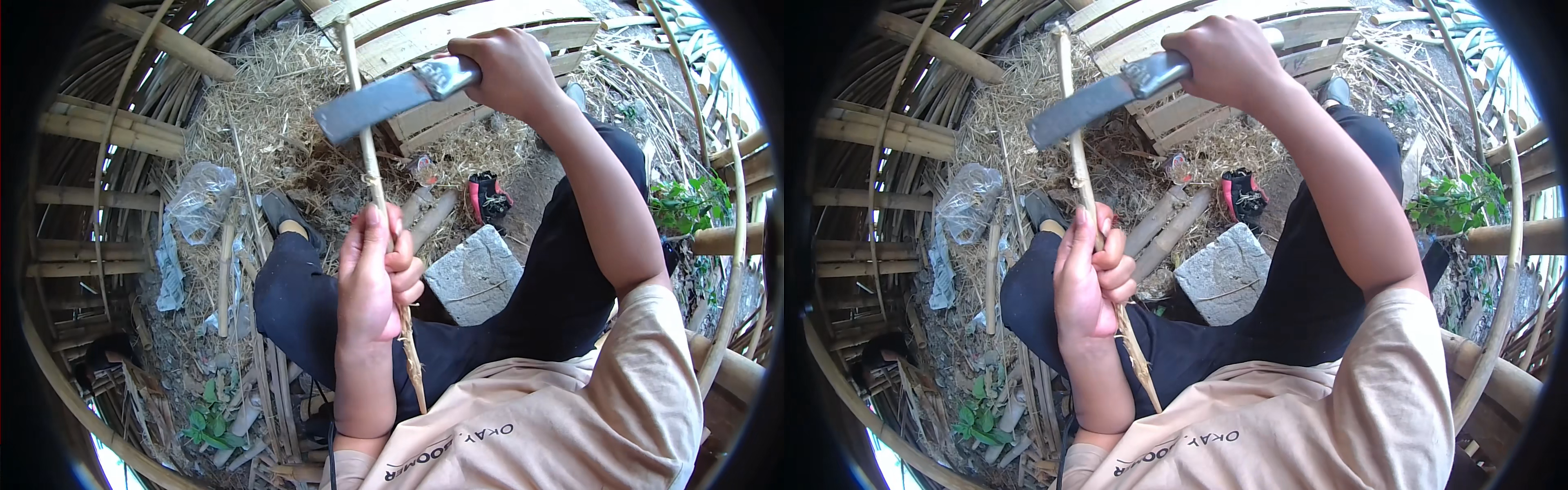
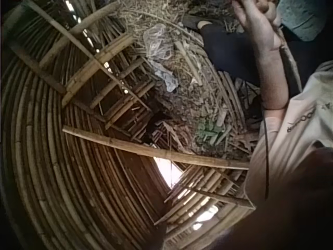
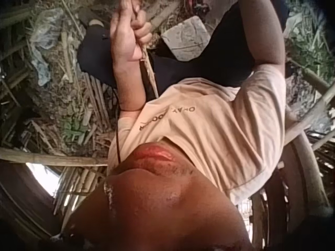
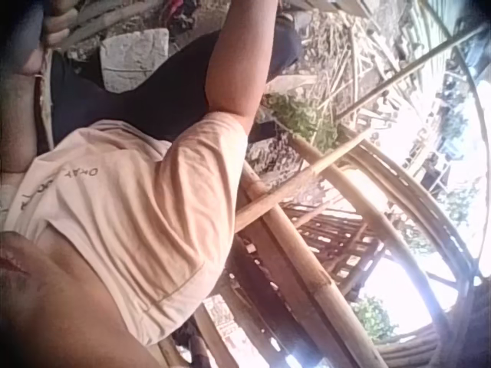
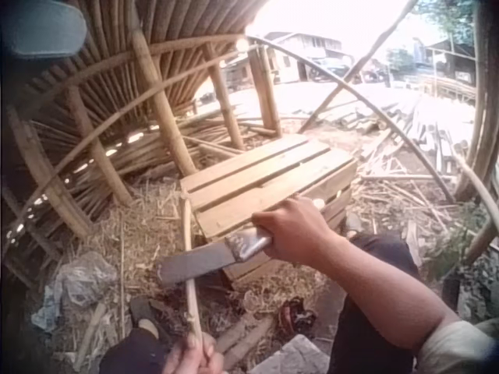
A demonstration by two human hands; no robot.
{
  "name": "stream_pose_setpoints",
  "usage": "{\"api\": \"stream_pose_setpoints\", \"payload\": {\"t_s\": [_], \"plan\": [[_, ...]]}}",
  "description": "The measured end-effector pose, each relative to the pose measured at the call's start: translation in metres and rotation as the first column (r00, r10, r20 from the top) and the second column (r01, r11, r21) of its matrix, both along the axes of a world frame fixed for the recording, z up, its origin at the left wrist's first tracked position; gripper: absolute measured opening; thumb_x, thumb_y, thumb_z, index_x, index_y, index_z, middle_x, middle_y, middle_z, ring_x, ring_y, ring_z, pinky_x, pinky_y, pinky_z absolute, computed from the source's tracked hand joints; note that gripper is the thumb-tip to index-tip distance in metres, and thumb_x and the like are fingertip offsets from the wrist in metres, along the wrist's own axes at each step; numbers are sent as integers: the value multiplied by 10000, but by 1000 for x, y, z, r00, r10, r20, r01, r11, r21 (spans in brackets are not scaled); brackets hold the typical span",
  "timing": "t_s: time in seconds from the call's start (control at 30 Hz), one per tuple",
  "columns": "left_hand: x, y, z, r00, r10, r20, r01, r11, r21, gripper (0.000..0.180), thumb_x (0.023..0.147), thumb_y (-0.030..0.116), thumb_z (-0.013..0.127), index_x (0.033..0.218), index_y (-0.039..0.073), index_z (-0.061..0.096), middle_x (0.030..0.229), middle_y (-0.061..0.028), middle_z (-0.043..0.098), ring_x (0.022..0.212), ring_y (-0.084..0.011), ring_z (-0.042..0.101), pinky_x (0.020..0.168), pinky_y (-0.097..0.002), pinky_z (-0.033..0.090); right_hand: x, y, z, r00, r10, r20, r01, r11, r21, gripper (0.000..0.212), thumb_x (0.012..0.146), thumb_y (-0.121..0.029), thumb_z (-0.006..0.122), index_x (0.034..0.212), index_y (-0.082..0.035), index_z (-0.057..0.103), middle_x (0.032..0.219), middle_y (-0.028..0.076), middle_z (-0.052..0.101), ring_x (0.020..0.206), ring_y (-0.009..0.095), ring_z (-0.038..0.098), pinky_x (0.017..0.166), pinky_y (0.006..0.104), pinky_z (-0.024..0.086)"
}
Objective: The person shaves a bamboo stick with a knife.
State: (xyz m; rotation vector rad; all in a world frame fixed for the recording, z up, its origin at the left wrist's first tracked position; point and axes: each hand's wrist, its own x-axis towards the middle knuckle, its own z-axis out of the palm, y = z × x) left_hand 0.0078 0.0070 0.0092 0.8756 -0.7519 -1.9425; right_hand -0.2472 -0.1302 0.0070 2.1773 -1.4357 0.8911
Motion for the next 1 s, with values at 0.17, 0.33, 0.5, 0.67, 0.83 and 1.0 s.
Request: {"api": "stream_pose_setpoints", "payload": {"t_s": [0.17,0.33,0.5,0.67,0.83,1.0], "plan": [[-6,2,-2,998,-55,-31,55,998,5,289,1082,384,367,960,130,435,609,86,258,444,-1,177,371,-188,136,2,-7,-3,992,-84,93,83,996,17,310,671,-139,684,976,-124,736,721,132,674,693,331,668,648,428,539],[-8,0,0,994,-92,-62,93,996,3,293,1081,386,366,961,128,435,605,86,252,445,-2,175,367,-190,140,-4,-11,-7,977,-141,159,148,988,-34,326,673,-155,703,992,-100,741,764,149,684,726,333,672,694,424,548],[-10,1,-2,990,-117,-81,119,993,12,291,1081,390,364,967,133,438,593,88,238,440,-1,170,362,-189,139,-11,-8,-2,991,-61,119,69,996,-65,344,670,-153,729,1009,-97,739,801,144,694,762,330,676,715,426,548],[-11,3,2,991,-118,-64,116,993,-29,291,1083,389,355,949,138,415,582,88,230,431,0,159,356,-194,125,-23,-25,-9,969,-176,175,192,978,-80,368,653,-145,731,1019,-102,738,819,136,699,785,328,677,731,434,545],[-5,6,5,990,-121,-69,119,992,-34,285,1088,381,340,951,140,411,581,86,230,428,-2,157,359,-195,119,-23,-16,-6,978,-104,180,134,978,-159,347,658,-170,745,1002,-121,740,814,124,692,754,346,665,684,428,541],[-2,7,5,994,-95,-61,95,995,-10,280,1088,367,353,937,145,432,584,79,258,434,-6,176,370,-199,122,-9,-1,8,991,-1,135,22,988,-154,290,672,-172,732,958,-122,733,784,133,679,740,352,662,654,427,535]]}}
